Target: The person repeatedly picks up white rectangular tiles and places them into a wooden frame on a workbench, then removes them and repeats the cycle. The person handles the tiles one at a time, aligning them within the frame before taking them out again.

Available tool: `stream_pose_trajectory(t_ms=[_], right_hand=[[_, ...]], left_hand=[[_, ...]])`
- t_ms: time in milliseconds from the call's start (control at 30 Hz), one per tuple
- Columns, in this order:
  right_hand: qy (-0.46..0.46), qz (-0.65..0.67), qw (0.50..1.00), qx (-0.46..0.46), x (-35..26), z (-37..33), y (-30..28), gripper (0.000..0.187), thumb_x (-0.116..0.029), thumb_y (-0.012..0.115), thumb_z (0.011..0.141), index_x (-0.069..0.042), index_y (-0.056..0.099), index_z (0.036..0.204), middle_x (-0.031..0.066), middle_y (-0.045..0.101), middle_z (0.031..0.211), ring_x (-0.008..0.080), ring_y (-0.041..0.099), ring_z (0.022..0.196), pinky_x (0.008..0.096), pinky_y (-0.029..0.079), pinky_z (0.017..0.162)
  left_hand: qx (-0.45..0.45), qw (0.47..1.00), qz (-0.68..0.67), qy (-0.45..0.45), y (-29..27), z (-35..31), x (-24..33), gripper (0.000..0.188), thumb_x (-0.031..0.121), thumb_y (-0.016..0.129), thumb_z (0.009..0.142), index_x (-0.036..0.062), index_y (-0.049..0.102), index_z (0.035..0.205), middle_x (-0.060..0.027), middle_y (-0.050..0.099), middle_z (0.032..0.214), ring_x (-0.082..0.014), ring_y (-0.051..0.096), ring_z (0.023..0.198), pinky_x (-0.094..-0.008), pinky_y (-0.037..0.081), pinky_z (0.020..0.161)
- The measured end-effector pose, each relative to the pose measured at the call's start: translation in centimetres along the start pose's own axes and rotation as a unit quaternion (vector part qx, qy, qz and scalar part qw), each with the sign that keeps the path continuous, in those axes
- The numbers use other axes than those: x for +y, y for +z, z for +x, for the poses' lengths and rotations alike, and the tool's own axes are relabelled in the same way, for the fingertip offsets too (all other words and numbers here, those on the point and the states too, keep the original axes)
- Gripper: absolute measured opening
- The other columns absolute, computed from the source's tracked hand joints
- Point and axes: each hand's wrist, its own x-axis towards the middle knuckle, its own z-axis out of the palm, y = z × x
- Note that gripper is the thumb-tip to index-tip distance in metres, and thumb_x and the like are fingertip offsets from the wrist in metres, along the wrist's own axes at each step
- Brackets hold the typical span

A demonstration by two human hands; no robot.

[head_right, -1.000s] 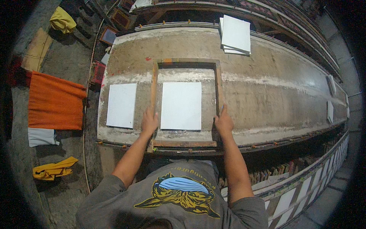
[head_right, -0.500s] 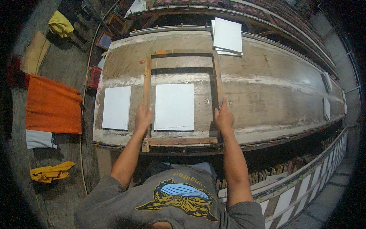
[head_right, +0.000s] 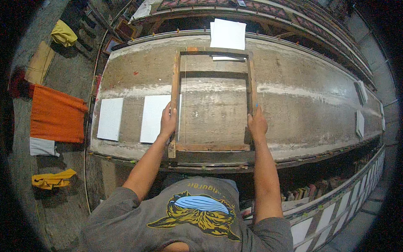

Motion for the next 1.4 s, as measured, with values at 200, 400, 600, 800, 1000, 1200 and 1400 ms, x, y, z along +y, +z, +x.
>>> stream_pose_trajectory(t_ms=[200, 400, 600, 800, 1000, 1200, 1400], right_hand=[[-0.009, -0.007, 0.999, -0.042, 8.2, 0.6, 1.1, 0.073, -0.027, 0.069, 0.092, -0.006, 0.033, 0.153, 0.0257, 0.071, 0.101, 0.0452, 0.07, 0.089, 0.0546, 0.056, 0.075], [-0.013, -0.008, 0.997, -0.076, 10.9, 0.1, 1.3, 0.076, -0.026, 0.067, 0.093, -0.006, 0.029, 0.156, 0.0262, 0.068, 0.11, 0.0446, 0.069, 0.093, 0.0536, 0.056, 0.078], [-0.001, 0.022, 0.996, -0.092, 11.1, -0.3, 0.3, 0.073, -0.024, 0.067, 0.093, -0.007, 0.031, 0.155, 0.0262, 0.068, 0.113, 0.0457, 0.068, 0.098, 0.0537, 0.054, 0.083], [0.004, -0.004, 0.996, -0.093, 10.9, -1.2, -0.6, 0.073, -0.023, 0.066, 0.094, -0.005, 0.031, 0.155, 0.0261, 0.069, 0.105, 0.0452, 0.069, 0.093, 0.0541, 0.055, 0.078], [0.018, -0.002, 0.996, -0.089, 11.7, -2.0, -0.7, 0.072, -0.023, 0.067, 0.093, -0.007, 0.034, 0.155, 0.0237, 0.07, 0.105, 0.0438, 0.069, 0.093, 0.0543, 0.054, 0.079], [0.024, -0.011, 0.996, -0.082, 11.9, -2.5, -0.9, 0.071, -0.023, 0.065, 0.093, -0.007, 0.034, 0.155, 0.0227, 0.067, 0.113, 0.0428, 0.068, 0.098, 0.054, 0.054, 0.083], [0.018, -0.003, 0.997, -0.08, 12.3, -2.7, -0.6, 0.071, -0.024, 0.066, 0.094, -0.005, 0.034, 0.155, 0.0242, 0.062, 0.125, 0.0427, 0.066, 0.105, 0.0535, 0.054, 0.086]], left_hand=[[-0.017, 0.999, 0.004, -0.042, 7.1, -3.8, 1.0, 0.055, 0.033, 0.049, 0.105, -0.0002, 0.045, 0.148, -0.0281, 0.053, 0.138, -0.0423, 0.051, 0.129, -0.0463, 0.04, 0.11], [0.008, 0.998, 0.04, -0.053, 9.9, -6.7, 1.3, 0.057, 0.035, 0.049, 0.105, 0.0002, 0.044, 0.149, -0.0288, 0.053, 0.138, -0.0425, 0.051, 0.13, -0.0459, 0.039, 0.111], [0.007, 0.997, 0.061, -0.046, 10.3, -7.7, 0.9, 0.059, 0.038, 0.048, 0.105, 0.0005, 0.042, 0.151, -0.0289, 0.053, 0.138, -0.0426, 0.051, 0.13, -0.0459, 0.039, 0.111], [0.004, 0.996, 0.079, -0.049, 10.5, -8.6, 1.2, 0.061, 0.039, 0.046, 0.106, 0.0003, 0.041, 0.152, -0.0285, 0.054, 0.134, -0.043, 0.053, 0.124, -0.0461, 0.042, 0.107], [-0.011, 0.995, 0.079, -0.055, 10.7, -9.2, 1.8, 0.059, 0.04, 0.043, 0.107, 0.0035, 0.04, 0.153, -0.0269, 0.055, 0.129, -0.0423, 0.055, 0.12, -0.0468, 0.043, 0.103], [-0.014, 0.995, 0.081, -0.05, 11.1, -9.3, 2.1, 0.058, 0.039, 0.042, 0.107, 0.0057, 0.039, 0.154, -0.0269, 0.055, 0.128, -0.043, 0.055, 0.119, -0.0483, 0.043, 0.102], [-0.007, 0.991, 0.126, -0.051, 11.3, -9.3, 2.8, 0.057, 0.037, 0.043, 0.107, 0.0065, 0.038, 0.155, -0.0266, 0.055, 0.124, -0.0444, 0.055, 0.115, -0.0493, 0.044, 0.099]])
